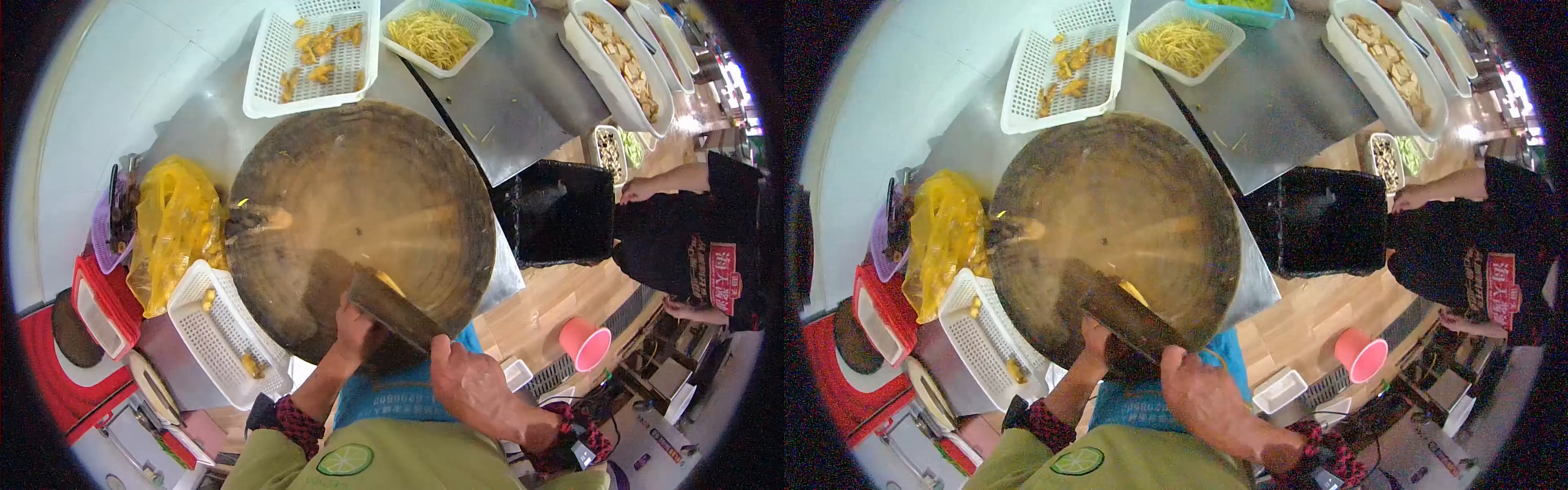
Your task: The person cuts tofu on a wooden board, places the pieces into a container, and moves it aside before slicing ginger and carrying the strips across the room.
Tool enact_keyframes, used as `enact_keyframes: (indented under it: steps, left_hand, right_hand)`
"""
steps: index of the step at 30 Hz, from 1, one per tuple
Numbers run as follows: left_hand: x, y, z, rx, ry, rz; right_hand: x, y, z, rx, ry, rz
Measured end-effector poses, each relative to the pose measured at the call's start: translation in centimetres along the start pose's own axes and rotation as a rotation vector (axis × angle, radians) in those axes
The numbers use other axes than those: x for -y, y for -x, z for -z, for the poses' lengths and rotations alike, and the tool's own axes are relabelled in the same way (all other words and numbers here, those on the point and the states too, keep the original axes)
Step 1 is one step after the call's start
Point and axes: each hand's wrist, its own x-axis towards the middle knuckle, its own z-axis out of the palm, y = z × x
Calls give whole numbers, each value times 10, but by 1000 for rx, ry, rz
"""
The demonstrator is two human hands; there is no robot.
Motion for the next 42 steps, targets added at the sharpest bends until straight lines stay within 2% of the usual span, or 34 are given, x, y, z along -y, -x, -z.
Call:
enact_keyframes:
  steps: [2, 3, 5, 9, 11, 17, 20, 26, 31, 34, 38, 40, 42]
  left_hand:
    - [5, 7, -9, -34, 308, 269]
    - [6, 6, -8, -27, 312, 271]
    - [8, -3, -2, -74, 84, -41]
    - [8, -6, -1, -112, 58, -45]
    - [11, -2, 4, -29, 40, -79]
    - [4, -15, 7, -26, 96, -88]
    - [1, -15, 4, -81, 116, -16]
    - [6, -12, 2, -66, 130, -51]
    - [10, -9, 2, -40, 127, -71]
    - [11, -4, 0, -63, 150, -65]
    - [4, -16, 7, -36, 114, -35]
    - [3, -17, 8, -28, 95, -24]
    - [4, -17, 7, -9, 88, -31]
  right_hand:
    - [4, 0, 0, 20, 27, -14]
    - [6, -1, -1, 35, 55, -20]
    - [9, -3, 0, 53, 83, -35]
    - [13, -8, 3, 117, 34, -63]
    - [14, -15, -2, 144, 39, -83]
    - [7, -21, -4, 114, 78, -130]
    - [12, -8, 10, 158, 84, -105]
    - [10, -21, 5, 300, -6, -154]
    - [5, -12, 6, 217, -15, -141]
    - [12, -3, 20, 298, 27, -128]
    - [7, -14, 3, 276, -6, -156]
    - [4, -13, -3, 171, 21, -143]
    - [3, -10, -2, 166, 19, -150]
